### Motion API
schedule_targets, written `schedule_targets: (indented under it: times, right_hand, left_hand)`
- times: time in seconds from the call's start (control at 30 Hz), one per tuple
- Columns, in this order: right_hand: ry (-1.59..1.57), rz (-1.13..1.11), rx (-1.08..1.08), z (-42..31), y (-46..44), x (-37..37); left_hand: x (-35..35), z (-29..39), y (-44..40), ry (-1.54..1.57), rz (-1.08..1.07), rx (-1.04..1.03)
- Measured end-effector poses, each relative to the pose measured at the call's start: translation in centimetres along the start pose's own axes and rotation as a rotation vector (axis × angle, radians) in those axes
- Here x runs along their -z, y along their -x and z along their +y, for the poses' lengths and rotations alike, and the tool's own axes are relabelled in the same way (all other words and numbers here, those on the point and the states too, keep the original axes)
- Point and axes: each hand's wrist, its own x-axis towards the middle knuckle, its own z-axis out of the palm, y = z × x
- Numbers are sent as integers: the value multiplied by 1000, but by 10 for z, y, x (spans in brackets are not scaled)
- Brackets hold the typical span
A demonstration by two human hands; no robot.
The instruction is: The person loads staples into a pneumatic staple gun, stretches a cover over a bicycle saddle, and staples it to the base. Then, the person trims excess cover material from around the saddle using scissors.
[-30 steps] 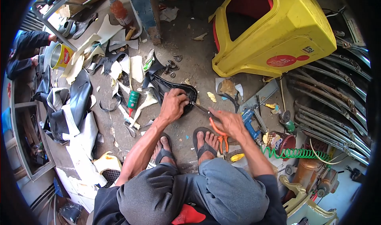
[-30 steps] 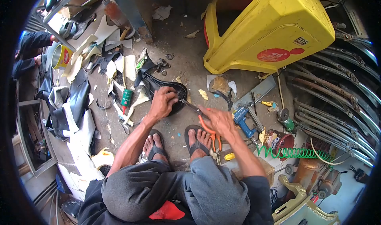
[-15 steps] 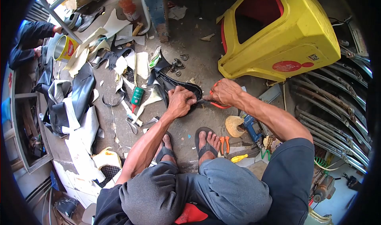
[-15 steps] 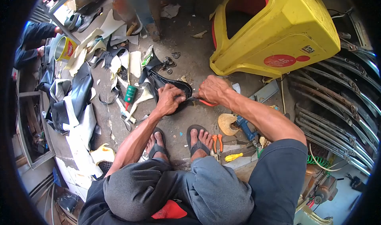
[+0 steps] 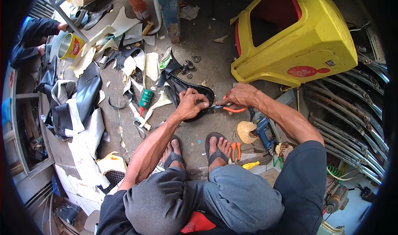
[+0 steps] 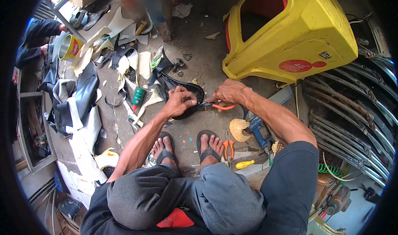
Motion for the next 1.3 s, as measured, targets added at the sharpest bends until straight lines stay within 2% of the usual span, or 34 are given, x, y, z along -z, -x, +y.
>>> schedule_targets:
  times: [0.1, 0.17, 0.3, 0.37, 0.4, 0.47, 0.53, 0.63, 0.73, 0.8, 0.87, 0.93, 0.97, 1.03, 1.13, 1.3]
  right_hand:
    - [-27, 115, 45, -3, -4, -8]
    - [-106, -6, -11, -10, -5, 2]
    - [-142, 8, -8, -7, -6, -14]
    - [-181, 297, 123, -10, -13, -38]
    - [-178, 298, 125, -12, -12, -33]
    - [-295, 38, -17, -23, -13, -19]
    - [-306, 44, -8, -27, -11, -24]
    - [-395, 209, 61, -30, -15, -38]
    - [-383, 87, -12, -29, -19, -48]
    - [-436, 126, -2, -32, -20, -51]
    - [-481, 160, 3, -34, -20, -52]
    - [-457, 53, -19, -49, -20, -33]
    - [-511, 63, -39, -46, -27, -55]
    - [-556, 77, -66, -55, -23, -54]
    - [-650, 80, -107, -64, -23, -50]
    - [-695, 220, -130, -84, -22, -73]
  left_hand:
    - [2, -1, 0, 18, -25, 4]
    - [5, -1, 1, 52, -64, 27]
    - [12, 5, 1, 82, -47, 30]
    - [11, 0, 0, 97, -93, 25]
    - [11, -5, -2, 94, -89, 25]
    - [11, -16, -2, 244, -131, 44]
    - [13, -15, 0, 242, -135, 36]
    - [14, -13, -1, 311, -151, 22]
    - [16, -15, -1, 288, -115, 18]
    - [17, -16, -3, 468, -107, 40]
    - [17, -16, -5, 479, -93, 34]
    - [15, -16, -5, 496, -83, 31]
    - [15, -17, -6, 499, -89, 12]
    - [22, -15, -4, 497, -85, -2]
    - [22, -12, -2, 623, -36, 54]
    - [18, -14, -2, 810, -61, 134]
